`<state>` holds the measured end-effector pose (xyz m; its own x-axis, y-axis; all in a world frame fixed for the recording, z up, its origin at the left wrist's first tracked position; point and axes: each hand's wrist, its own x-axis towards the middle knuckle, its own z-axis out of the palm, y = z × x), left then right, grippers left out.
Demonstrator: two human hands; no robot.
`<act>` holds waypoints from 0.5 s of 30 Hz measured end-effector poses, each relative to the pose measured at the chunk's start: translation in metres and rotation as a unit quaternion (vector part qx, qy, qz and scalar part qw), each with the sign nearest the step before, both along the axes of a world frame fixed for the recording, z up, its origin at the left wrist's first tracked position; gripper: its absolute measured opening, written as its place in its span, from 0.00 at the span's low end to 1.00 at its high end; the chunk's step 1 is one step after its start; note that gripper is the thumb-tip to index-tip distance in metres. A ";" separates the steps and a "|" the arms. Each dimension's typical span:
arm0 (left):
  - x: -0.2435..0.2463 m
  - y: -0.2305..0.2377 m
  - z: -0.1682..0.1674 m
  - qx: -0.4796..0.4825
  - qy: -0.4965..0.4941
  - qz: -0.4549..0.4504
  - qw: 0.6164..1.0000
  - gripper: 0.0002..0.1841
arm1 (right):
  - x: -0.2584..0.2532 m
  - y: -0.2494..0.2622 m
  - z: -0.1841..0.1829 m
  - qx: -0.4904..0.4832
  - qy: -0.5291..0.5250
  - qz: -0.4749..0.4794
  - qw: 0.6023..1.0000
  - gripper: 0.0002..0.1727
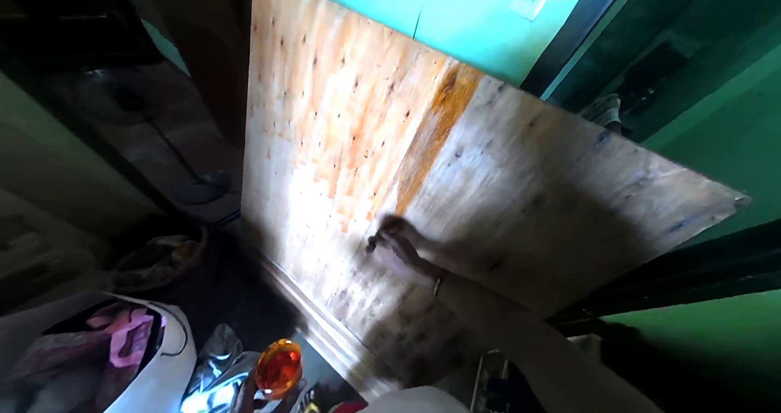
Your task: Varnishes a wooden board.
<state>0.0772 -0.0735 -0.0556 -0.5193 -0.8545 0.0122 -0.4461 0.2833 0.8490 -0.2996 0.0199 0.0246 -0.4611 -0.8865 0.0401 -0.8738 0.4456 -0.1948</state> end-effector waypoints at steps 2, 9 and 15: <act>-0.002 0.004 0.005 -0.016 0.007 0.022 1.000 0.47 | -0.006 0.019 0.029 -0.082 0.076 0.005 0.994 0.13; 0.006 0.009 -0.012 -0.029 0.005 0.019 0.999 0.48 | 0.083 0.052 0.311 -0.057 0.206 -0.175 0.961 0.21; 0.011 0.007 -0.016 -0.015 -0.009 0.027 0.999 0.48 | 0.068 0.005 0.233 0.069 0.119 -0.110 0.984 0.24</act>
<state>0.0878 -0.0663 -0.0720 -0.4722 -0.8810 0.0288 -0.4768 0.2828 0.8323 -0.2315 0.0254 0.2572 -0.6344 -0.7709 0.0566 -0.7668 0.6369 0.0803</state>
